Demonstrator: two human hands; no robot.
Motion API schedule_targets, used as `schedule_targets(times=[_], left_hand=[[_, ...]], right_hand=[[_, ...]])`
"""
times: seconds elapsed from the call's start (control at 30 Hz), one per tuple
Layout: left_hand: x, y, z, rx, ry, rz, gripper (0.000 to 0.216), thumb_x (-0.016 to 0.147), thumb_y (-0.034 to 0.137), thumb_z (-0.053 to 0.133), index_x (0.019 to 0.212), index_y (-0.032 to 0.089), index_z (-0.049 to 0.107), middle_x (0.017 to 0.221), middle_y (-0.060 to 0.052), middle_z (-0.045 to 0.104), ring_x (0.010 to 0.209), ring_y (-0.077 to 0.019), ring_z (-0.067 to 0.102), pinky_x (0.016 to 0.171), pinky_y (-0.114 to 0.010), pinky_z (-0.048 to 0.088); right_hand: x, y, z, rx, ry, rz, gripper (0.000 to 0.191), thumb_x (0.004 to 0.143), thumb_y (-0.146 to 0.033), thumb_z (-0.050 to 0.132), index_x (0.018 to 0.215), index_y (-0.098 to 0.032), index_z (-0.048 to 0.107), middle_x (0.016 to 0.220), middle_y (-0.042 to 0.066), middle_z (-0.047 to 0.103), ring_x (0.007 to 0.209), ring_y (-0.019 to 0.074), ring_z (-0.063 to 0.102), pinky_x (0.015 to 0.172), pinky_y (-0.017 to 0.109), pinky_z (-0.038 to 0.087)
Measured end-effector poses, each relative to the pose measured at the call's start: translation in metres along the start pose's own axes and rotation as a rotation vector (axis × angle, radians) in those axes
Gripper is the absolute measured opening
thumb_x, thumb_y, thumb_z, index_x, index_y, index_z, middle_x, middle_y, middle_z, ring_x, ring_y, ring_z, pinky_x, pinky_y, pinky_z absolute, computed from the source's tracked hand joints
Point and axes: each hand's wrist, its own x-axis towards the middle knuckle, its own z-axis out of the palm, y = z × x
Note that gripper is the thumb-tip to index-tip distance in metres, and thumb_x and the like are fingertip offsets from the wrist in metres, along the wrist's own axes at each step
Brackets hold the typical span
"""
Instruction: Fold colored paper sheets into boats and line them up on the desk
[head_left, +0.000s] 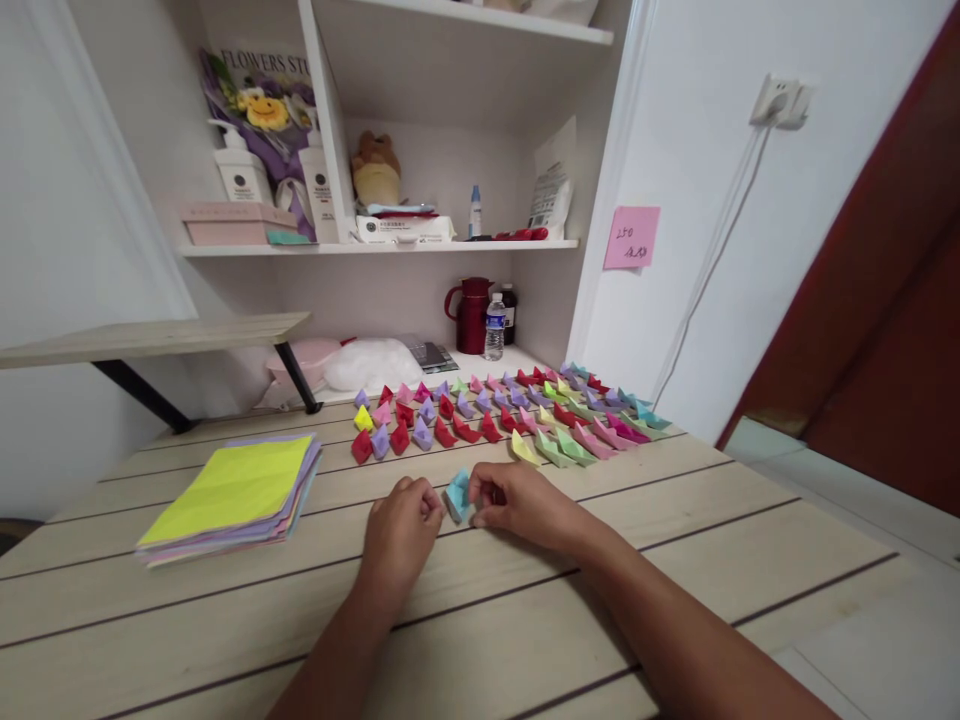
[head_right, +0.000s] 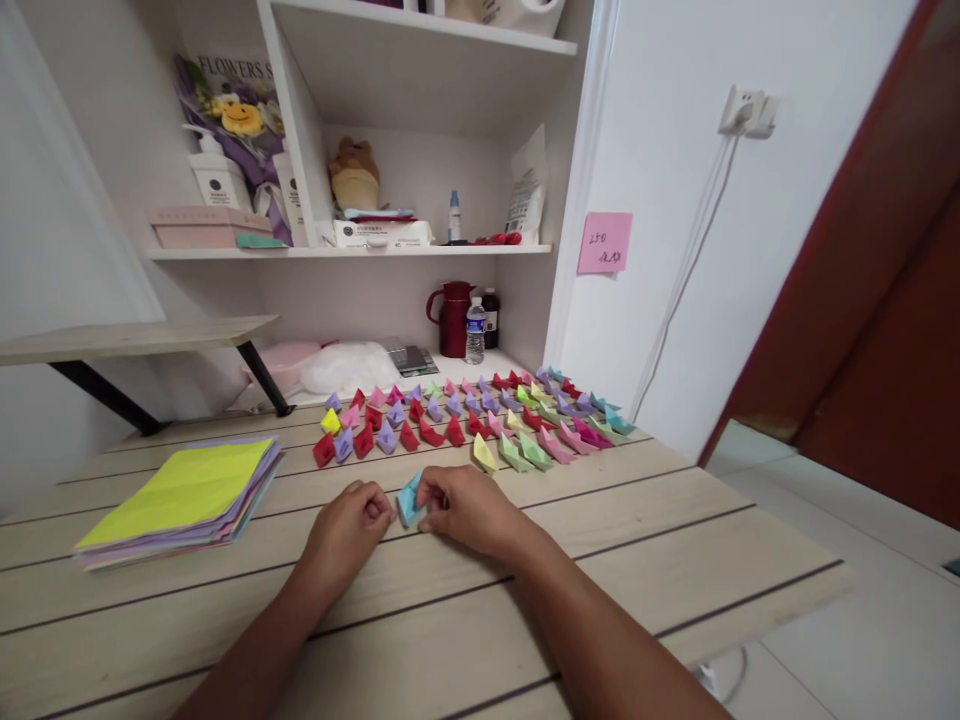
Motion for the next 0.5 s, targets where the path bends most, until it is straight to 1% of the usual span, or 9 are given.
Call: schedule_targets(times=[0.13, 0.23, 0.5], left_hand=[[-0.001, 0.003, -0.001, -0.001, -0.002, 0.005, 0.009, 0.079, 0.017, 0.062, 0.072, 0.021, 0.06, 0.079, 0.003, 0.06, 0.072, -0.0111, 0.057, 0.068, -0.024, 0.038], [-0.002, 0.004, -0.001, 0.001, -0.003, 0.005, 0.009, 0.078, 0.018, 0.063, 0.07, 0.022, 0.06, 0.078, 0.003, 0.061, 0.072, -0.0115, 0.056, 0.068, -0.024, 0.036], [-0.002, 0.005, -0.002, 0.018, -0.012, -0.003, 0.01, 0.076, 0.021, 0.067, 0.069, 0.022, 0.06, 0.075, 0.003, 0.06, 0.069, -0.0119, 0.056, 0.067, -0.024, 0.034]], right_hand=[[-0.001, -0.004, -0.001, -0.013, 0.007, 0.002, 0.02, 0.069, -0.02, 0.078, 0.082, -0.021, 0.063, 0.066, -0.007, 0.06, 0.06, 0.0107, 0.053, 0.056, 0.019, 0.035], [-0.002, -0.006, -0.001, -0.027, 0.012, 0.007, 0.024, 0.067, -0.024, 0.081, 0.081, -0.021, 0.062, 0.067, -0.007, 0.06, 0.06, 0.0109, 0.052, 0.056, 0.02, 0.034], [-0.002, -0.011, 0.003, -0.068, -0.004, 0.007, 0.028, 0.065, -0.026, 0.084, 0.082, -0.022, 0.062, 0.067, -0.007, 0.061, 0.061, 0.0112, 0.053, 0.057, 0.021, 0.033]])
